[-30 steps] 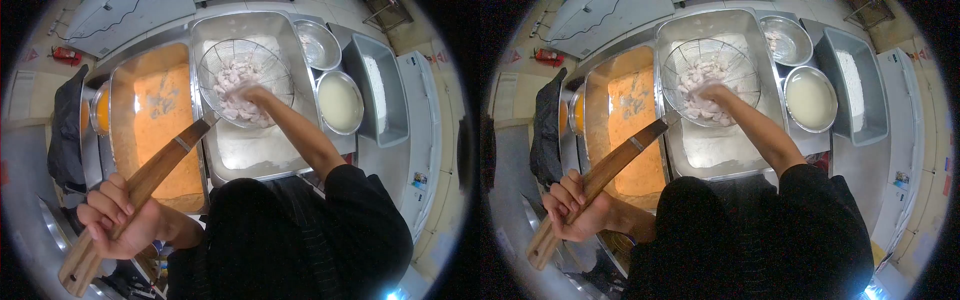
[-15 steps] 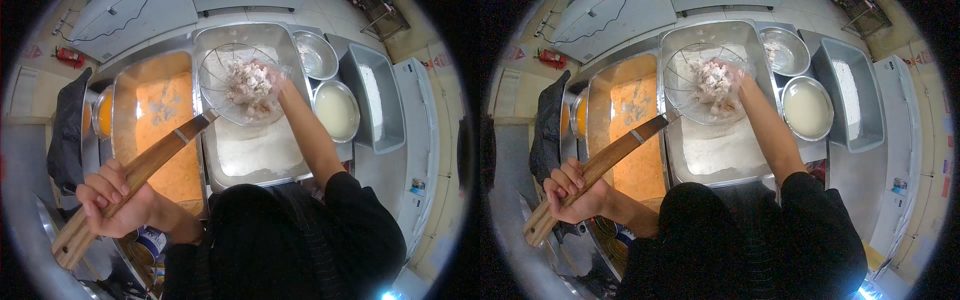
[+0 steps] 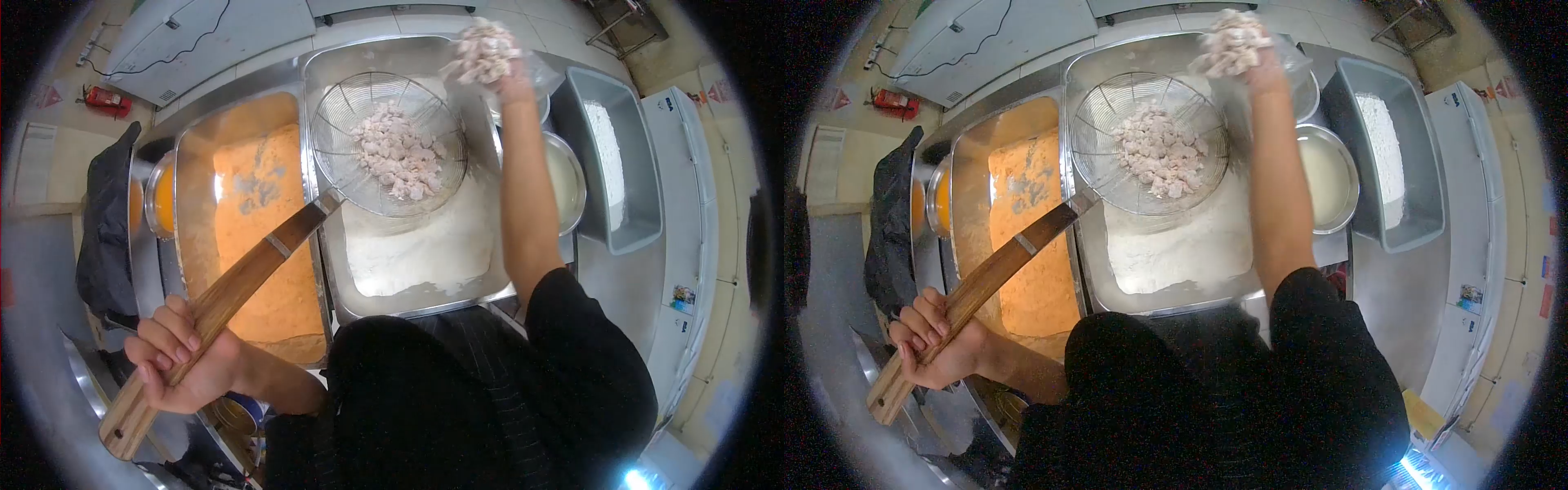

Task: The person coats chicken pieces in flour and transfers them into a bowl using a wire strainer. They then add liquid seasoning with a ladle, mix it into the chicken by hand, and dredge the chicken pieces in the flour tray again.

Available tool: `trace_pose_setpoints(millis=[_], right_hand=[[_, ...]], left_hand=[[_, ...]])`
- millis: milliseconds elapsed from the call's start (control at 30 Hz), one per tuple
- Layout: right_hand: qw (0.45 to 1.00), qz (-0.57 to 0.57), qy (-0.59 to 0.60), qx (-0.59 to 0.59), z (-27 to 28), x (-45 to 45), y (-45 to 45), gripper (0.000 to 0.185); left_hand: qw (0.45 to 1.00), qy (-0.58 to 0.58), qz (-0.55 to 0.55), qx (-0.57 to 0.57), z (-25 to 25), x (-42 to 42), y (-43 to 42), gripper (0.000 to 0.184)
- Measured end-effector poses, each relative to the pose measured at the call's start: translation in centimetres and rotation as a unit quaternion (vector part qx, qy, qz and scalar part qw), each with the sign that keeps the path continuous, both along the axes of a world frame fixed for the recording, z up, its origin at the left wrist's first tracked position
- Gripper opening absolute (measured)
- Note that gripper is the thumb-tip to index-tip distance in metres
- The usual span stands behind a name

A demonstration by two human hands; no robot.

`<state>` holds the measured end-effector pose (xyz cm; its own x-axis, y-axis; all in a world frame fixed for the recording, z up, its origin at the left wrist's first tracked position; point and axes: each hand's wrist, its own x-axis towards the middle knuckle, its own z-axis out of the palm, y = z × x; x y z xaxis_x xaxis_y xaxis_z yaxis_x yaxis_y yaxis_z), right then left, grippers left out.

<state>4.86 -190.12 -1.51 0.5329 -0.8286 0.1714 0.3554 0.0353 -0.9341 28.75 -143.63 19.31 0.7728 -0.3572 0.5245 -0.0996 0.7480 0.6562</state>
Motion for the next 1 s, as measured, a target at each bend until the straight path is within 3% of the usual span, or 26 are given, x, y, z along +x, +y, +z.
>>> trace_pose_setpoints(millis=[33, 67, 100, 167, 233, 333, 433, 533, 567, 600, 667, 733, 800, 867, 933, 1000], right_hand=[[0.982, 0.067, -0.114, 0.136, 0.9, -2.5, -2.1, 0.036], [0.928, 0.133, -0.222, 0.268, 1.6, -4.2, -3.5, 0.036], [0.93, 0.134, -0.218, 0.264, 1.6, -5.3, -4.3, 0.036], [0.945, -0.114, -0.109, 0.285, 0.8, -8.3, -5.4, 0.034], [0.933, -0.243, 0.08, 0.254, -0.8, -9.5, -5.5, 0.036], [0.893, -0.266, 0.301, 0.203, -2.9, -10.5, -3.1, 0.039], [0.866, -0.223, 0.415, 0.168, -3.3, -11.9, -1.7, 0.043], [0.812, -0.207, 0.545, -0.012, -2.1, -14.3, -3.0, 0.044], [0.741, -0.198, 0.621, -0.162, -0.8, -14.4, -3.0, 0.043], [0.741, -0.194, 0.622, -0.16, -0.1, -14.0, -2.6, 0.043], [0.653, -0.397, 0.552, -0.333, 4.1, -9.3, 2.0, 0.037], [0.784, -0.309, 0.461, -0.279, 6.9, -3.7, 8.7, 0.038], [0.621, -0.19, 0.602, -0.464, 4.5, 2.1, 12.8, 0.038], [0.784, -0.114, 0.572, -0.21, -0.2, 7.4, 15.6, 0.052], [0.753, -0.083, 0.615, -0.22, -2.6, 11.0, 18.0, 0.061], [0.76, -0.171, 0.62, -0.093, -7.6, 14.1, 18.1, 0.072]], left_hand=[[1.0, 0.002, 0.002, -0.003, 0.0, 0.1, 0.1, 0.024], [1.0, 0.0, -0.008, -0.003, -0.1, 0.2, 0.2, 0.024], [1.0, -0.001, -0.019, -0.004, -0.1, 0.2, 0.2, 0.024], [1.0, 0.011, -0.001, -0.009, -0.2, -0.1, 0.1, 0.025], [1.0, 0.014, 0.017, -0.003, -0.2, -0.3, 0.1, 0.026], [1.0, 0.0, 0.004, 0.008, -0.2, -0.1, 0.4, 0.026], [1.0, 0.004, 0.0, 0.009, -0.2, 0.1, 0.2, 0.025], [1.0, 0.007, 0.0, 0.011, -0.3, 0.2, 0.4, 0.026], [1.0, 0.004, 0.003, 0.011, -0.2, 0.2, 0.3, 0.026], [1.0, 0.005, 0.005, 0.016, -0.3, 0.2, 0.3, 0.026], [0.999, 0.01, 0.023, 0.02, -0.3, 0.0, 0.3, 0.021], [0.999, 0.005, 0.035, 0.018, -0.3, -0.2, 0.0, 0.024], [0.999, 0.002, 0.038, 0.008, -0.4, -0.2, 0.1, 0.027], [0.999, -0.005, 0.031, 0.016, -0.5, 0.0, 0.3, 0.027], [1.0, -0.004, 0.018, 0.008, -0.6, 0.2, 0.4, 0.027], [1.0, -0.002, 0.009, -0.003, -0.9, 0.3, 0.5, 0.027]])
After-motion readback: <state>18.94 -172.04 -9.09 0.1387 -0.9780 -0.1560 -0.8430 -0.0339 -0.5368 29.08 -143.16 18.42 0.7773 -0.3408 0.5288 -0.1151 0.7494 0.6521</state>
